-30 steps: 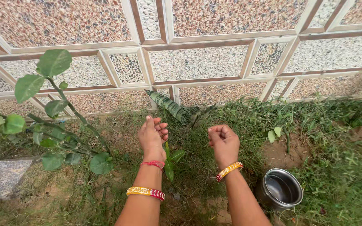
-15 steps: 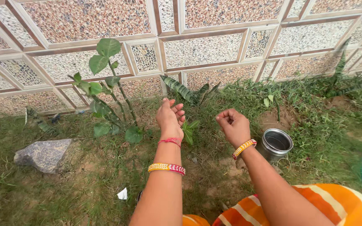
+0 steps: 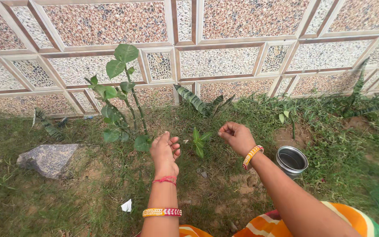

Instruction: The person removes weeds and dry grass from around the base of a small green plant in a garden patch by hand. They place the uprooted grass aside and pat the soil around the plant to finish.

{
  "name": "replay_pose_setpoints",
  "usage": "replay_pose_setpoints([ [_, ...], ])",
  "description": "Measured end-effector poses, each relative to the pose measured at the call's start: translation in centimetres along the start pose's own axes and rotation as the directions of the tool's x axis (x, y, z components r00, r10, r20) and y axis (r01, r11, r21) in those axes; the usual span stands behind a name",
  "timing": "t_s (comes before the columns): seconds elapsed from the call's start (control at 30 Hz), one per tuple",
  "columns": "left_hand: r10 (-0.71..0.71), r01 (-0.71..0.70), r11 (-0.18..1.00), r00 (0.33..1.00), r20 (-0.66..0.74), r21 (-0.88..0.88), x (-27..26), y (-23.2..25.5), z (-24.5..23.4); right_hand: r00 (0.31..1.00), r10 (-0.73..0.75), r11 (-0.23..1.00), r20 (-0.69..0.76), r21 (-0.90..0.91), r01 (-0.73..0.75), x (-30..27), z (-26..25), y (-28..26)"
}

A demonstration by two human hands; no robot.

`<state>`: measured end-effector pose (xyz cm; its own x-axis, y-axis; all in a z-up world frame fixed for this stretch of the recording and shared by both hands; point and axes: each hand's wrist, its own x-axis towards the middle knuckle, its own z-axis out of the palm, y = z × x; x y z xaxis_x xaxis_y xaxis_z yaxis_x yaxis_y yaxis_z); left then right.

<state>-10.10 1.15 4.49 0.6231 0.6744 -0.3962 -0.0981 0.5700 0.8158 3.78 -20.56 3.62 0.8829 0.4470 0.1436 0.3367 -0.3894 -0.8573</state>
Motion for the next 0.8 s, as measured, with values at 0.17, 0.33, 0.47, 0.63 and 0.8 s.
replay_pose_setpoints([
  [0.17,0.035,-0.04,0.986,0.999,0.034,0.164,2.5,-3.6,0.5,0.995,0.1,0.988,0.0,0.117,-0.099,0.2,1.9,4.7],
  [0.33,-0.047,0.026,0.918,0.998,0.046,0.395,5.4,-5.7,0.7,0.985,0.166,0.977,-0.04,0.14,-0.159,1.2,5.4,6.8],
  [0.47,0.014,-0.164,0.78,0.969,0.245,0.604,7.4,-7.4,1.1,0.998,0.049,0.99,0.026,0.133,-0.052,2.6,8.0,6.8],
  [0.63,0.043,-0.379,0.593,0.896,0.442,0.71,8.6,-10.8,0.9,0.972,-0.227,0.973,0.062,0.06,0.223,2.6,10.0,8.7],
  [0.8,0.198,-0.425,0.523,0.903,0.38,0.739,9.3,-11.6,-0.1,0.985,-0.115,0.993,0.129,0.018,0.114,1.8,11.9,9.9],
])
